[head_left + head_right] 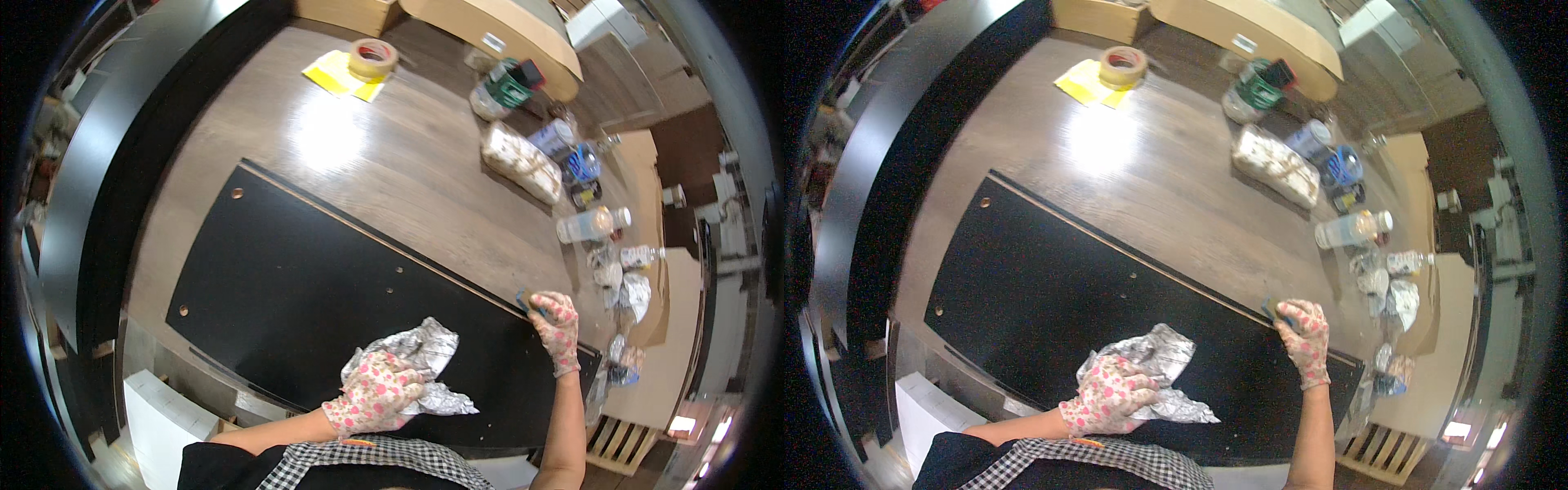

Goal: The person scrubs the edges of a black rectangular panel with a small blue abrasive block and wipes the surface with a white cloth. The person repeatedly flips the panel to clean both sides and edges, then places it on a stack of similar panels.

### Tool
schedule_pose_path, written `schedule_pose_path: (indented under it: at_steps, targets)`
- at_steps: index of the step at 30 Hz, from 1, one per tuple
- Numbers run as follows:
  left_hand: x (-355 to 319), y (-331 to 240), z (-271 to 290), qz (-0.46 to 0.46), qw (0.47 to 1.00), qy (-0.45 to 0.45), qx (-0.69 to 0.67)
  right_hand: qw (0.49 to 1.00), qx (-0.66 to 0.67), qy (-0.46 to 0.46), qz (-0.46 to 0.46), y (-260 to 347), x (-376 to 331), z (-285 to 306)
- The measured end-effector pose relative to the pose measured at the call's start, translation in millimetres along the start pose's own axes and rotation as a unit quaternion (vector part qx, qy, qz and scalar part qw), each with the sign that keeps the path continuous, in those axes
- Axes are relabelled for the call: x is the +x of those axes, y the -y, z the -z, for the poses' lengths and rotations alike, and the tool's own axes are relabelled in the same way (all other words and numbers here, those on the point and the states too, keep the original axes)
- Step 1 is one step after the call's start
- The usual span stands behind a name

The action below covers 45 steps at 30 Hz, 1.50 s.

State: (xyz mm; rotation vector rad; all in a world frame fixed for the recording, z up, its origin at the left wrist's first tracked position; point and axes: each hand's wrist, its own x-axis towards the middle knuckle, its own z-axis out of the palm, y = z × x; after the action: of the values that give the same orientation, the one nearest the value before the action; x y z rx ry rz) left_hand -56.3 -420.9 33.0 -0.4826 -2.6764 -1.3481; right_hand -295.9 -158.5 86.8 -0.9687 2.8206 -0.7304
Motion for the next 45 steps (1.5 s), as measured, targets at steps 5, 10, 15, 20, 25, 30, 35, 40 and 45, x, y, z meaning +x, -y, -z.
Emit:
schedule_pose_path:
  at_steps: [5,10,15,20,25,30,35,40,45]
  targets:
    - [11.3,-7.2,-7.3,0.011,0.999,-0.012,0.028,0.989,0.035,-0.034,0.139,35.9,30.9,-53.1]
    - [21.3,-16.5,-12.8,0.036,0.999,-0.001,0.030,0.993,0.021,-0.011,0.119,0.6,7.6,-46.0]
    - [31.7,-27.0,-12.7,0.059,0.996,0.060,0.036,0.979,-0.123,0.007,-0.163,-71.3,-84.3,57.8]
    - [59.7,-50.7,-49.9,0.009,0.987,0.153,0.055,0.996,-0.044,-0.067,0.028,-70.2,-66.1,8.7]
    - [78.3,-70.9,-71.4,0.011,0.984,0.164,0.074,0.998,-0.024,-0.037,0.053,-84.6,-77.2,-0.3]
    - [96.1,-86.9,-98.0,-0.057,0.973,0.210,0.073,0.958,-0.156,-0.049,-0.234,-133.9,-132.7,102.6]
    - [135.4,-108.5,-153.7,-0.148,0.950,0.265,0.076,0.997,-0.036,-0.041,0.055,-130.5,-121.1,65.4]
    - [146.9,-113.3,-175.9,-0.184,0.943,0.272,0.049,0.984,-0.133,-0.110,-0.036,-194.1,-167.4,95.5]
    - [140.2,-102.3,-178.9,-0.178,0.941,0.285,0.033,0.953,-0.141,-0.163,-0.212,-250.2,-217.1,128.1]
